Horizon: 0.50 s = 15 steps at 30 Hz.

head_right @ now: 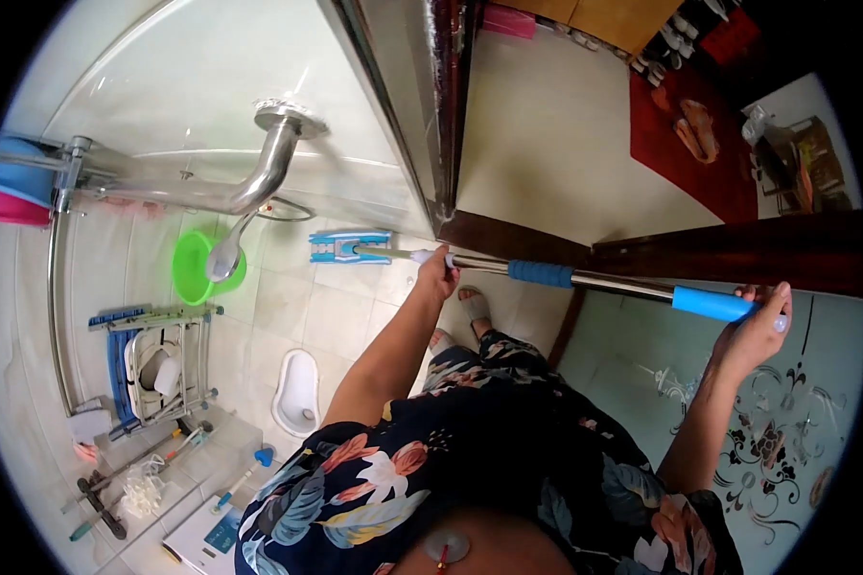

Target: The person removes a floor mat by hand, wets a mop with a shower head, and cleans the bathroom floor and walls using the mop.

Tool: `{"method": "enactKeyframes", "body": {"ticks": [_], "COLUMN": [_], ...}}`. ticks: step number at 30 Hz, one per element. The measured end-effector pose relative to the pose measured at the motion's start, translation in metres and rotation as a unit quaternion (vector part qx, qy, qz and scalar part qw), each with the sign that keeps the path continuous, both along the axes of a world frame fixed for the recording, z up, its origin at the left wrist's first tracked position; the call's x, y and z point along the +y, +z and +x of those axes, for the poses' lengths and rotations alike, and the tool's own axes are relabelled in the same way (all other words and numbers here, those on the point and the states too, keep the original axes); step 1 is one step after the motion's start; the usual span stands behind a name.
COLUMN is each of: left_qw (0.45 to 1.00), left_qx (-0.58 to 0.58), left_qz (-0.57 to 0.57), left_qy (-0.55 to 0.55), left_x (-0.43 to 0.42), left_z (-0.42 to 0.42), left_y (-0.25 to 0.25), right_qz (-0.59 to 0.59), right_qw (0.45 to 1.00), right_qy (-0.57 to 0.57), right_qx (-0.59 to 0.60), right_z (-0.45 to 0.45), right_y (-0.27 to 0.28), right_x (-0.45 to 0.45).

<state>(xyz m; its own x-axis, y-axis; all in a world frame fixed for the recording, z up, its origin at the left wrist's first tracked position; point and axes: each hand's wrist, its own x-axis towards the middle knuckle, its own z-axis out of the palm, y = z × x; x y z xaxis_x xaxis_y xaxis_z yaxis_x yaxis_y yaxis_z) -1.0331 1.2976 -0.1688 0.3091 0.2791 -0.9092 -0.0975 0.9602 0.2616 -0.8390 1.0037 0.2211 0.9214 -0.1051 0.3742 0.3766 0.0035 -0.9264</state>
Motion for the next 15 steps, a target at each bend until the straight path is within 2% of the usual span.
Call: {"method": "enactKeyframes", "body": {"ticks": [2,4,5,6,7,8,9,15], "left_qw": [0.999,0.998,0.995,0.995,0.995,0.995,0.995,0.996], "left_qx": [0.032,0.033,0.034,0.034,0.037,0.039,0.038,0.026], "left_qz": [0.009,0.007,0.005,0.005,0.005,0.006,0.005,-0.026], "left_qy": [-0.026,-0.06,-0.091,-0.092,-0.092,-0.092,-0.09,-0.08], "left_x": [-0.003,-0.004,-0.005,-0.006,-0.008,-0.007,-0.005,0.005], "left_z": [0.005,0.007,0.008,0.01,0.012,0.014,0.015,0.014], "left_y": [0.006,0.01,0.012,0.016,0.02,0.023,0.028,0.038], "right_qz": [0.004,0.059,0.147,0.147,0.223,0.29,0.263,0.23], "right_qw": [1.0,0.998,0.987,0.987,0.948,0.877,0.882,0.895], "right_qy": [0.015,0.014,0.056,0.055,0.218,0.375,0.389,0.379], "right_qx": [-0.007,-0.002,0.035,0.034,0.058,0.08,0.049,0.046], "right_z": [0.002,0.002,0.0,-0.001,-0.002,-0.004,-0.006,-0.011], "right_y": [0.006,0.016,0.021,0.025,0.028,0.029,0.03,0.046], "right_x": [-0.006,-0.006,-0.004,-0.008,-0.013,-0.016,-0.015,-0.011]}}
